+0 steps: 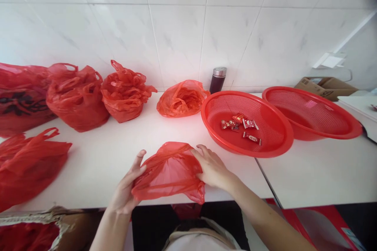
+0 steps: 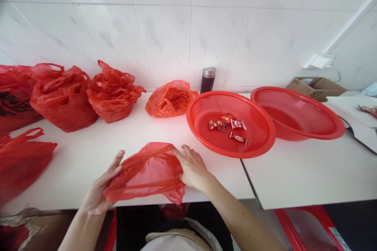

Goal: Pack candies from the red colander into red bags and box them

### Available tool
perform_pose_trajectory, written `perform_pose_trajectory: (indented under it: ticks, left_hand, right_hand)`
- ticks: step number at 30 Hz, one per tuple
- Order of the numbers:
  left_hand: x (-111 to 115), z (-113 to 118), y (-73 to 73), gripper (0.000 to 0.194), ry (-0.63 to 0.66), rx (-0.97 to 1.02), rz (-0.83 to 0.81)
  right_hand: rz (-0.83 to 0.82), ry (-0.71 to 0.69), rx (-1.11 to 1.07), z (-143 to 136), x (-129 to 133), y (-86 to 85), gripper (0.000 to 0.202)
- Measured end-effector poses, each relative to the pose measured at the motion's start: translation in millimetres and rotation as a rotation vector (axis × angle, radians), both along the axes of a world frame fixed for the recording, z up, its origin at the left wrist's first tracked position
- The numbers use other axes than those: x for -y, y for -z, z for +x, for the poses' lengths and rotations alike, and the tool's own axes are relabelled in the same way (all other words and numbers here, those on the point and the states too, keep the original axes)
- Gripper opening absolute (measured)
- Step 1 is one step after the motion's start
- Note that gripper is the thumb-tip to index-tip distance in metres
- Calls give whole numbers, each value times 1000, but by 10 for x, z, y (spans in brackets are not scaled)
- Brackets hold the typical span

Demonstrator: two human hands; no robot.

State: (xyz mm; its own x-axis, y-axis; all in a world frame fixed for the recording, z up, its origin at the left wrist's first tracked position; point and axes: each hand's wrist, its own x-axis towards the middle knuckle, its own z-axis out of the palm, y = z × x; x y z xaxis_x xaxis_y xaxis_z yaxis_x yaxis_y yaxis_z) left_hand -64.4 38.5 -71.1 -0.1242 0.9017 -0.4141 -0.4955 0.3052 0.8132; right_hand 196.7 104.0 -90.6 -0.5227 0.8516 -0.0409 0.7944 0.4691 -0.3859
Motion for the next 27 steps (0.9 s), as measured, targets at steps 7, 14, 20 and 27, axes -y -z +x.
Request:
perform_pose_trajectory:
  ticks: [7, 14, 20, 27]
  left_hand:
    - [38, -221, 80, 29, 469, -962, 187]
    - [0, -174, 114, 43, 335, -1185, 407]
    - [-53, -111, 31, 34, 569, -962, 250]
    - [-89, 34, 203, 38, 323, -332, -31]
  right_hand:
    - [-91, -115, 58, 297, -78, -238, 89]
    - [-67, -194, 139, 493, 55, -345, 89]
    - [-93, -187, 278, 744, 216, -526, 83]
    - [-370, -347, -249, 958, 17, -1421, 55]
